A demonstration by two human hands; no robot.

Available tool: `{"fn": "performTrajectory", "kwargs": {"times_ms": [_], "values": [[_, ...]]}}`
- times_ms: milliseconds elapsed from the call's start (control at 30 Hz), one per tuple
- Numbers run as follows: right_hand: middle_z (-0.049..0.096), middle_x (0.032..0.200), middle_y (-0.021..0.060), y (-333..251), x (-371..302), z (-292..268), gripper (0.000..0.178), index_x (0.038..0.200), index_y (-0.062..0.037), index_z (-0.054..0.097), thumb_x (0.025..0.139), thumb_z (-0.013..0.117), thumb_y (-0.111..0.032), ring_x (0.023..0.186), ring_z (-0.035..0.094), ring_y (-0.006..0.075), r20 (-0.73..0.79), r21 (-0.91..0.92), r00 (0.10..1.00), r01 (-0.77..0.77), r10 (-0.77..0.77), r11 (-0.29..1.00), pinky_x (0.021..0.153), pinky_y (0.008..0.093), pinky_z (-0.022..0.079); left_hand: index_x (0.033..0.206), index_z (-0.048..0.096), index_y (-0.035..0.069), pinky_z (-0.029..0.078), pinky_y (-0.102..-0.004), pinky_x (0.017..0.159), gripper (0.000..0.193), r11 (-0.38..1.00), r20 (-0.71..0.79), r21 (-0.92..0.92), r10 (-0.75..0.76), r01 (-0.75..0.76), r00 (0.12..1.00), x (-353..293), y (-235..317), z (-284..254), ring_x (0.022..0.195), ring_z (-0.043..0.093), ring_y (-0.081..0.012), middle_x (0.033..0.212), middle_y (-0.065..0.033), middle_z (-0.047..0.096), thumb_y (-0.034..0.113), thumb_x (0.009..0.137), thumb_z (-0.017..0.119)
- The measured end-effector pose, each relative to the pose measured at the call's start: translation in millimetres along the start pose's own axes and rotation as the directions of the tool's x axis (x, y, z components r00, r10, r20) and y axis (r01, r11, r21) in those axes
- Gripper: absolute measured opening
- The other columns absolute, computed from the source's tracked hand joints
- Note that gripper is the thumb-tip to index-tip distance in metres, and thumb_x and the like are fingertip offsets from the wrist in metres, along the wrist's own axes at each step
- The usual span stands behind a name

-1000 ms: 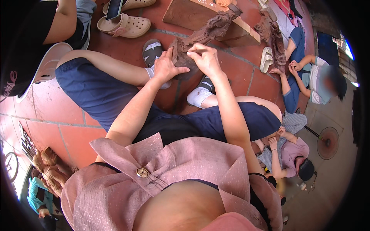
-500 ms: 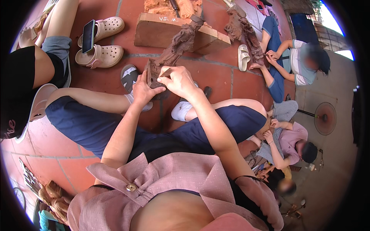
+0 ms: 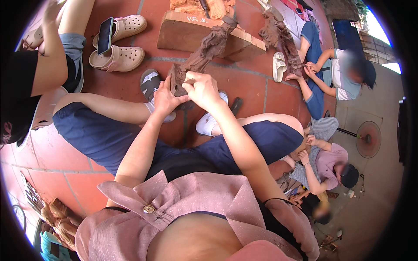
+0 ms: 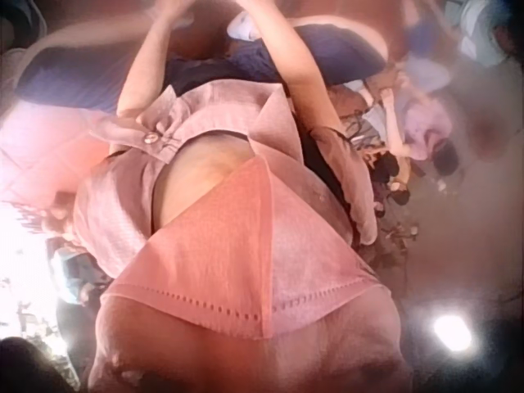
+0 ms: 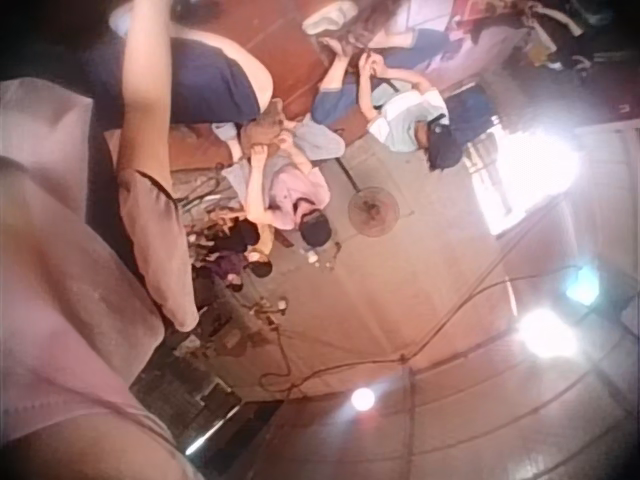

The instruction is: The person sits cross-legged on a tiled floor and uses a small carving tool to shape a piece of wood. They hold the wood with one hand and carefully carve details with the other, occasionally rotating the piece to access different sides.

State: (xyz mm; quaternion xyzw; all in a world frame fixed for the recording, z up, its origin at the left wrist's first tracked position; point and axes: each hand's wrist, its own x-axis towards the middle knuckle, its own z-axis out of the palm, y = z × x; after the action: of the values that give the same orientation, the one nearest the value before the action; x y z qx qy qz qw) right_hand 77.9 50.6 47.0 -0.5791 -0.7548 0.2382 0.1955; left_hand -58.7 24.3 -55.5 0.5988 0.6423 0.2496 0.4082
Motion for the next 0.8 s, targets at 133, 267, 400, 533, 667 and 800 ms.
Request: {"fn": "performTrajectory", "kwargs": {"times_ms": [133,267,400,533,667,800], "values": [[0.064,0.073,0.0141,-10,1,-13,0.012,0.081,-0.0070,0.062,0.074,0.067,-0.016,0.071,0.064,0.0328,0.058,0.079,0.998,-0.027,0.022,0.997,0.063,0.0410,0.050,0.136,0.040,0.013,0.045,-0.0444,0.092,0.094,1.000,0.009,0.007,-0.012,0.012,1.000,1,0,0,0.110,0.055,-0.0365,0.121,-0.0189,0.053,0.046,0.057,0.080],[0.065,0.078,0.0160,4,8,2,0.017,0.084,-0.0069,0.063,0.073,0.068,-0.018,0.076,0.064,0.0351,0.072,0.041,0.992,-0.109,0.106,0.993,0.068,0.0437,0.051,0.136,0.040,0.014,0.045,-0.0440,0.093,0.096,0.999,0.038,-0.026,-0.033,0.034,0.999,0,7,-5,0.111,0.055,-0.0356,0.121,-0.0185,0.053,0.047,0.055,0.081],[0.062,0.070,0.0162,-3,11,-10,0.015,0.082,-0.0066,0.060,0.074,0.067,-0.017,0.070,0.062,0.0354,0.102,0.038,0.994,-0.033,0.029,0.999,0.063,0.0424,0.048,0.133,0.042,0.006,0.044,-0.0423,0.094,0.102,1.000,0.018,-0.001,-0.027,0.027,0.999,1,5,-3,0.110,0.056,-0.0330,0.118,-0.0177,0.056,0.049,0.051,0.084],[0.064,0.076,0.0175,3,16,3,0.017,0.087,-0.0063,0.062,0.075,0.063,-0.018,0.076,0.063,0.0372,0.066,-0.003,0.996,-0.052,0.053,0.999,0.068,0.0449,0.049,0.134,0.041,0.006,0.044,-0.0424,0.093,0.102,1.000,0.031,-0.009,-0.016,0.017,0.999,-1,7,-4,0.108,0.056,-0.0328,0.117,-0.0174,0.056,0.049,0.052,0.084],[0.065,0.081,0.0192,-11,14,-8,0.020,0.088,-0.0045,0.062,0.075,0.063,-0.020,0.081,0.063,0.0386,0.156,0.018,0.986,-0.069,0.065,0.997,0.072,0.0465,0.050,0.133,0.042,0.008,0.045,-0.0433,0.092,0.097,1.000,-0.008,0.022,0.019,-0.018,1.000,1,-4,2,0.108,0.056,-0.0342,0.116,-0.0173,0.056,0.047,0.054,0.082],[0.065,0.080,0.0182,-7,17,2,0.021,0.089,-0.0049,0.062,0.076,0.064,-0.021,0.080,0.064,0.0380,0.080,0.022,0.992,-0.097,0.095,0.995,0.073,0.0459,0.050,0.134,0.041,0.013,0.045,-0.0445,0.091,0.091,0.999,0.057,0.023,-0.030,0.028,0.998,0,6,-5,0.110,0.055,-0.0364,0.119,-0.0181,0.054,0.044,0.057,0.080]]}}
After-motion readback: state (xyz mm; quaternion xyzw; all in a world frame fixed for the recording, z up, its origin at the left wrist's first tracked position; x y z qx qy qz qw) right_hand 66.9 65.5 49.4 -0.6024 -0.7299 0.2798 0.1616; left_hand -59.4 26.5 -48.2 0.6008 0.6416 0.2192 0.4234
